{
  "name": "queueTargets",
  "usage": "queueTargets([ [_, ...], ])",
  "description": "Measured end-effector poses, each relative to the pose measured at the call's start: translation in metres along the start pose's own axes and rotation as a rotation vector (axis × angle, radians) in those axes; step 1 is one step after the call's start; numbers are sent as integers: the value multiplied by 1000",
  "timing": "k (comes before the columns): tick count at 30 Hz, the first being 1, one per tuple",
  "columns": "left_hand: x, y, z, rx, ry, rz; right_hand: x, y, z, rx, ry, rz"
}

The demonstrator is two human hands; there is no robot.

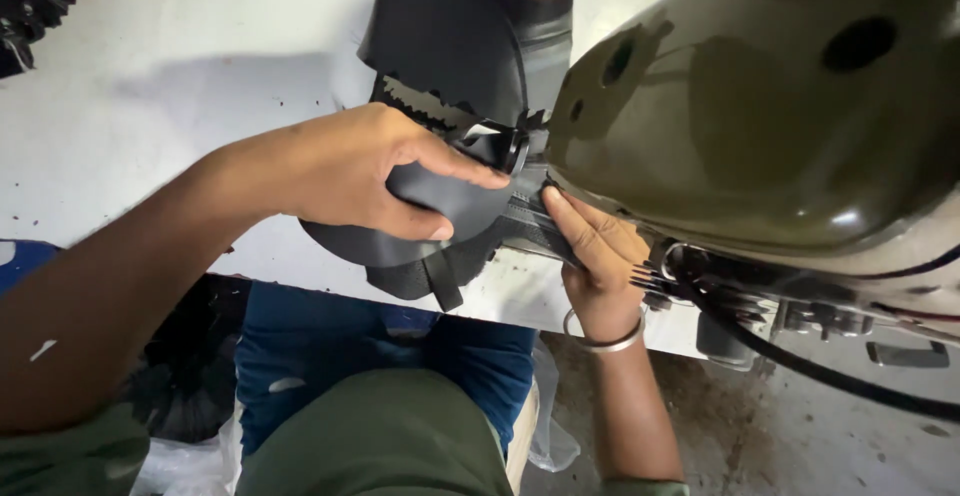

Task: The person sews black shoe parts using a sewing machine, guiding the material under the needle. They use scissors to trim threads and adjust the shoe parts between sewing cycles. The person also picks up a plastic bag and places it on the table.

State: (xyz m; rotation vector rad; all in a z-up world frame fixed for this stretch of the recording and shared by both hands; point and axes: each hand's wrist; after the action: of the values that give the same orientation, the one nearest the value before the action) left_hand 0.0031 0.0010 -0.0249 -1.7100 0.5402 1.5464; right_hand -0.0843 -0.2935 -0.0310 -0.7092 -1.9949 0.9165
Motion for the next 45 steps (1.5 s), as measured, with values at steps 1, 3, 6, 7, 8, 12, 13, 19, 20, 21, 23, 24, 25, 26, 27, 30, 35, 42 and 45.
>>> queueTargets([
  [1,0,0,-1,0,-1,-1,0,0,-3,0,0,-1],
  [3,0,0,-3,-12,-46,13,1,0,-11,-34,-29,32],
  [6,0,1,-4,-47,-44,58,-14,7,2,-8,117,53],
  [7,1,3,-3,-49,-47,56,-34,13,14,-9,115,49],
  [8,3,4,-3,-77,-29,94,-54,20,26,-32,105,84],
  [12,-1,9,-4,-158,-41,179,-91,38,37,-4,200,276],
  [13,-3,11,-5,-156,-40,180,-91,38,31,-4,202,278],
  [19,-7,22,-5,-266,-111,125,-58,36,-45,63,94,54],
  [20,-6,25,-5,-314,-77,100,-71,45,-46,110,-41,333],
  [21,-5,28,-4,-362,-43,74,-84,54,-47,154,-179,612],
  [23,-9,35,-3,-410,-32,53,-72,45,-58,238,-207,754],
  [24,-11,39,-3,-462,-17,32,-67,40,-64,322,-239,896],
  [25,-12,43,-3,-459,-13,35,-70,37,-58,323,-237,901],
  [26,-14,47,-2,-500,-37,35,-73,37,-53,332,-85,653],
  [27,-16,51,-1,-541,-62,35,-75,36,-47,335,63,402],
  [30,-33,51,1,-548,-167,-34,-137,62,19,76,177,110],
  [35,-24,66,1,-619,-113,-114,-49,30,-79,183,209,-205],
  [42,-13,77,-13,-770,-45,-164,-14,18,-120,235,72,-395],
  [45,-8,78,-14,-783,-39,-173,-28,30,-110,213,204,-464],
])
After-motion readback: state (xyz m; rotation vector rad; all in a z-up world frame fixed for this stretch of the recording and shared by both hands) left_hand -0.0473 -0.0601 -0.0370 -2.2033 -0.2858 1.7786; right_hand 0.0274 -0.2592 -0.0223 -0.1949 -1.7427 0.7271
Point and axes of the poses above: each hand's wrist, its own z-axis away from the middle knuckle, its own y-axis out of the palm, x = y × z, and after that the axes turned 3 degrees about -x, right-handed
